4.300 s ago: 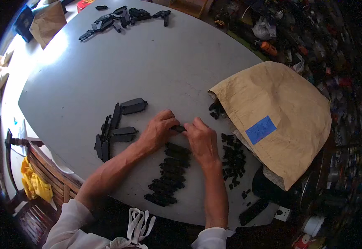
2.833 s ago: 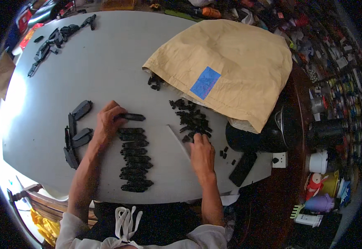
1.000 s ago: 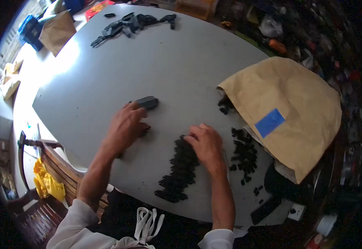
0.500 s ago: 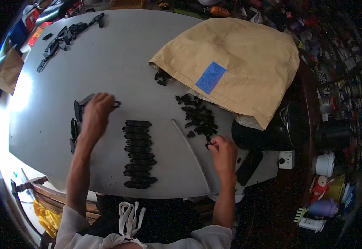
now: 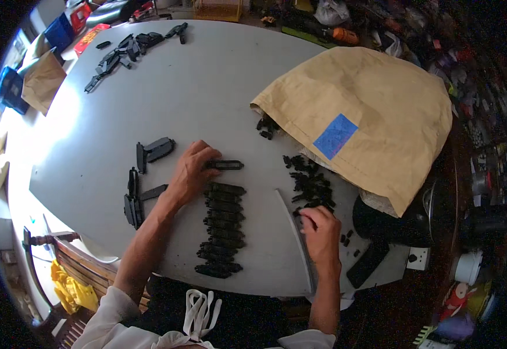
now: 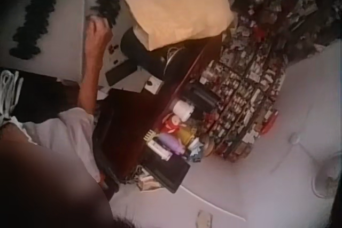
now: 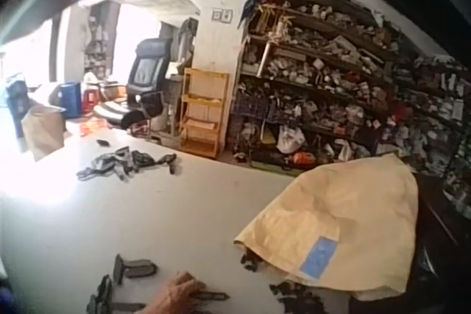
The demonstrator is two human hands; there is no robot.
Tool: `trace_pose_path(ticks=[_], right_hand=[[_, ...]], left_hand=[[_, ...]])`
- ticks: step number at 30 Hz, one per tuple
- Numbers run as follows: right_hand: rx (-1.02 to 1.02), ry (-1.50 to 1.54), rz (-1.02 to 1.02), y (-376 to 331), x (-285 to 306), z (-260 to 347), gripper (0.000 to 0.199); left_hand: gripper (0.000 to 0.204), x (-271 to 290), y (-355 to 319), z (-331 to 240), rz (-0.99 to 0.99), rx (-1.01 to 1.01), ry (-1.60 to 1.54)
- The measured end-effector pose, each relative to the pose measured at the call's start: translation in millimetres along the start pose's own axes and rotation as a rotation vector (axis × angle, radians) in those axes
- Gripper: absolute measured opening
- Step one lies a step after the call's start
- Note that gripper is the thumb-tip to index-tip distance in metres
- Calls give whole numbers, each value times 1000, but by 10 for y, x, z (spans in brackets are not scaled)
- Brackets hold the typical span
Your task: Sorting and arranging small black plastic clips on a table.
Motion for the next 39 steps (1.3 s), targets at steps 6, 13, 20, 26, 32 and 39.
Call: trace_pose_path(ticks=[6, 13, 20, 26, 32, 39], right_hand=[[210, 424, 202, 715, -362, 527, 4], [113, 622, 281, 1183, -735, 892, 5], [123, 255, 222, 1313, -854, 1011, 2], [82, 483, 262, 1306, -871, 1040, 1], [32, 416, 288, 1299, -919, 1122, 2], [224, 147, 120, 1351, -1037, 1030, 8]], left_hand=[[32, 29, -16, 132, -22, -37, -112], [32, 54, -50, 142, -86, -12, -248], [30, 18, -84, 212, -108, -6, -259], [28, -6, -55, 171, -117, -25, -261], [27, -22, -81, 215, -113, 1, -283], [25, -48, -51, 205, -138, -23, -258]])
Point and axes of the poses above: each hand's wrist, its own y-axis towards the middle knuckle, its own x-axis out of the back of the hand, z = x × y, the point moved 2 cm from there along y, towards the middle knuckle, and after that the axes turned 15 degrees about z, right-handed, at the moved point
